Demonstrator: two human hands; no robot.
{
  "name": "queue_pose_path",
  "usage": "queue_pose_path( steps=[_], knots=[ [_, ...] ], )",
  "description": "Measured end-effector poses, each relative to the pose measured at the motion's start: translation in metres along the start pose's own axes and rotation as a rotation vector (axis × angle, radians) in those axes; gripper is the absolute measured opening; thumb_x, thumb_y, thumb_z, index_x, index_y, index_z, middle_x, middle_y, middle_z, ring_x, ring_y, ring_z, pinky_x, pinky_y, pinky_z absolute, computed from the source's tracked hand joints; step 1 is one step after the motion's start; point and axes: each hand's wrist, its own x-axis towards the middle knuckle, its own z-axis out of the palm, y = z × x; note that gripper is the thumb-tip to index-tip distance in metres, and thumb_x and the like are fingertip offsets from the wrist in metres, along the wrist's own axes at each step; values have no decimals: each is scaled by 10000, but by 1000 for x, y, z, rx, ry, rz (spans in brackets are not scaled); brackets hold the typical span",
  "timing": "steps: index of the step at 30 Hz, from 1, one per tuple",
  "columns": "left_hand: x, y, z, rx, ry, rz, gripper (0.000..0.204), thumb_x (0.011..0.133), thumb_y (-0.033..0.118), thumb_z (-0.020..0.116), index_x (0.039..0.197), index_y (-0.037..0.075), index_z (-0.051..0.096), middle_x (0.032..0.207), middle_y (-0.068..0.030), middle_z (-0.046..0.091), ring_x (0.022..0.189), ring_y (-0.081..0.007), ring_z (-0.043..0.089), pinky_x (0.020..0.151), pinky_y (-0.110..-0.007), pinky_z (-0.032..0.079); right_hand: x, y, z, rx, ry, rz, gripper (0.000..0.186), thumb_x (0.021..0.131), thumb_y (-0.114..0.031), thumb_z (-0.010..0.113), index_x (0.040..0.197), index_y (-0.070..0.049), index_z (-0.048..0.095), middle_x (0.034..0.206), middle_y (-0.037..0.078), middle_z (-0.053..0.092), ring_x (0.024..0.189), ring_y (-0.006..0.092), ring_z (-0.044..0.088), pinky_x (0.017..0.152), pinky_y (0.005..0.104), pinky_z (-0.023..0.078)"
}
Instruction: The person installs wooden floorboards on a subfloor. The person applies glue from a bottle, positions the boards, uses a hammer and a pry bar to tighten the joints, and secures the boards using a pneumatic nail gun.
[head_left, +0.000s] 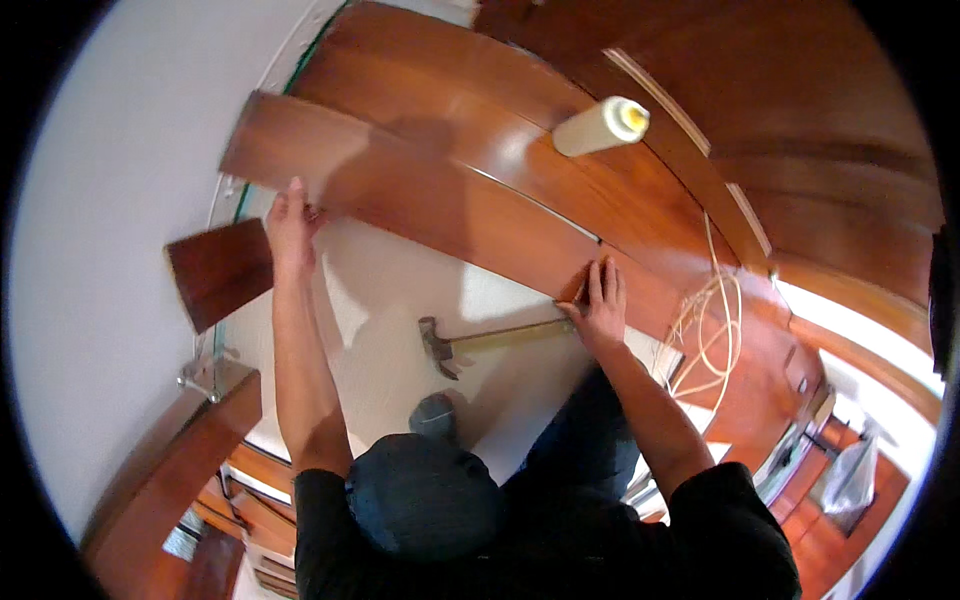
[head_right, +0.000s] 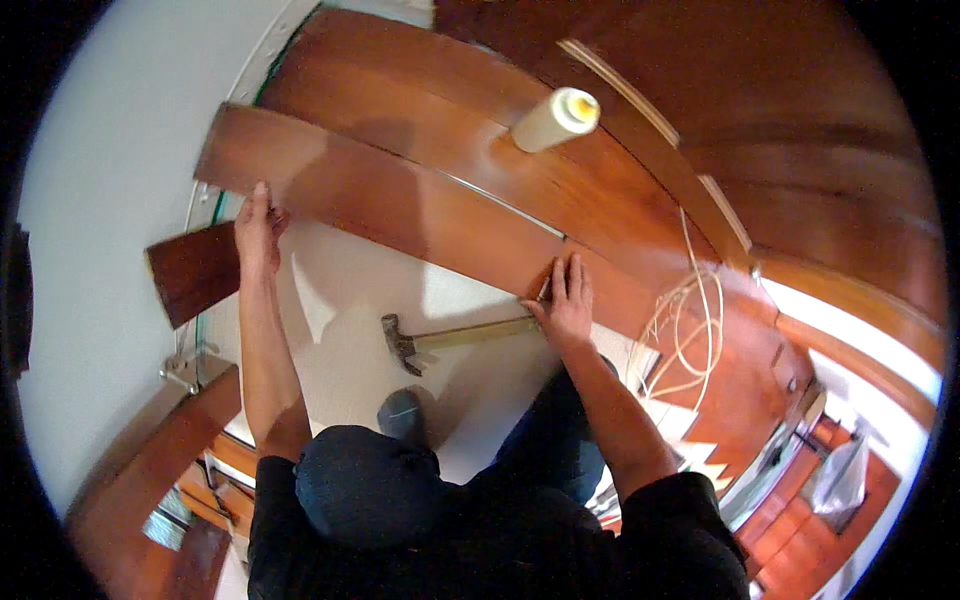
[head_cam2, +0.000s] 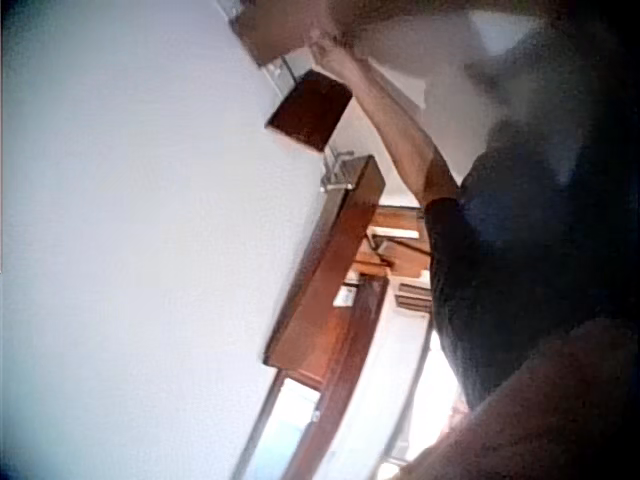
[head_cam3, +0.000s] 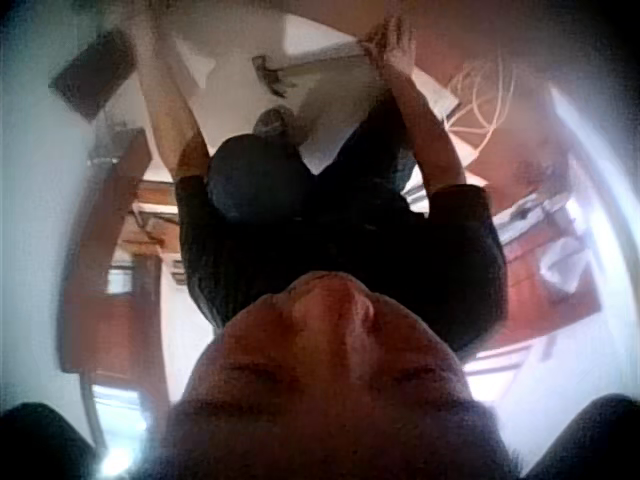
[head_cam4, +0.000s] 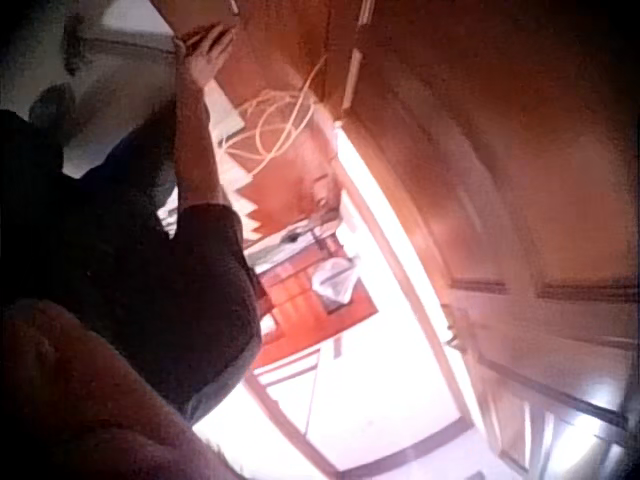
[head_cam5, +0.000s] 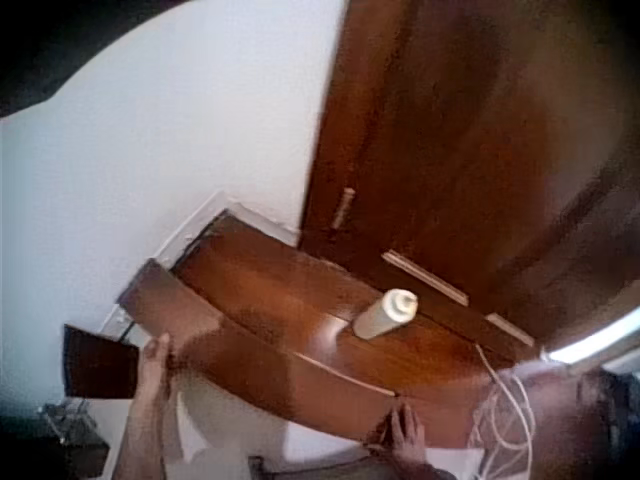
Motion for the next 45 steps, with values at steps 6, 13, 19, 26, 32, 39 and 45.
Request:
queue_pose_path(
  steps=[6,13,19,26,32,39,45],
  knots=[
    [-48,38,21,-302,-35,134,365,1036,355,605,1287,100,533,1101,-2,617,875,-140,619,767,-356,535,4,-1,-3,51,18,11,937,822,-562,757,1541,-79,398,1589,242,338,1416,482,351,1155,551,336],
    [-103,107,43,-207,-113,185,610,1005,466,615,1456,85,465,1296,-70,641,1164,-214,635,828,-395,578,-36,-4,1,1026,12,339,452,1049,-243,579,1405,19,488,1275,121,608,1110,205,579,939,346,489],
    [-50,-12,31,-332,-117,-148,458,1034,427,585,1323,81,505,1210,-63,657,1023,-212,672,803,-396,567,-41,22,6,1106,38,389,366,1080,-304,527,1319,-27,514,1002,48,612,784,127,564,598,261,454],
    [-21,-46,15,-405,-52,-248,438,1056,405,551,1334,72,498,1279,-96,640,1071,-265,669,933,-443,559,-26,-9,-4,972,41,399,354,1075,-307,544,1282,-20,544,923,9,606,762,99,539,597,247,427],
    [3,-40,-3,-314,-77,-203,458,1058,398,548,1331,35,486,1281,-143,634,1063,-279,682,916,-424,580,-9,-30,13,956,71,316,374,1052,-313,588,1241,9,571,985,39,640,831,129,586,685,282,469],
    [19,-32,-15,243,-134,-182,624,997,549,586,1214,-36,581,981,-151,686,699,-215,699,625,-319,591,-15,16,23,924,-208,400,402,1044,-330,594,1165,53,612,1046,93,699,874,226,649,771,374,536],
    [12,-9,-19,523,-130,-164,639,976,590,596,1031,-44,657,743,-104,665,610,-167,649,557,-295,535,15,-20,-34,350,-470,306,717,956,-527,606,1383,11,401,1058,306,692,942,497,672,816,500,550]
  ],
)
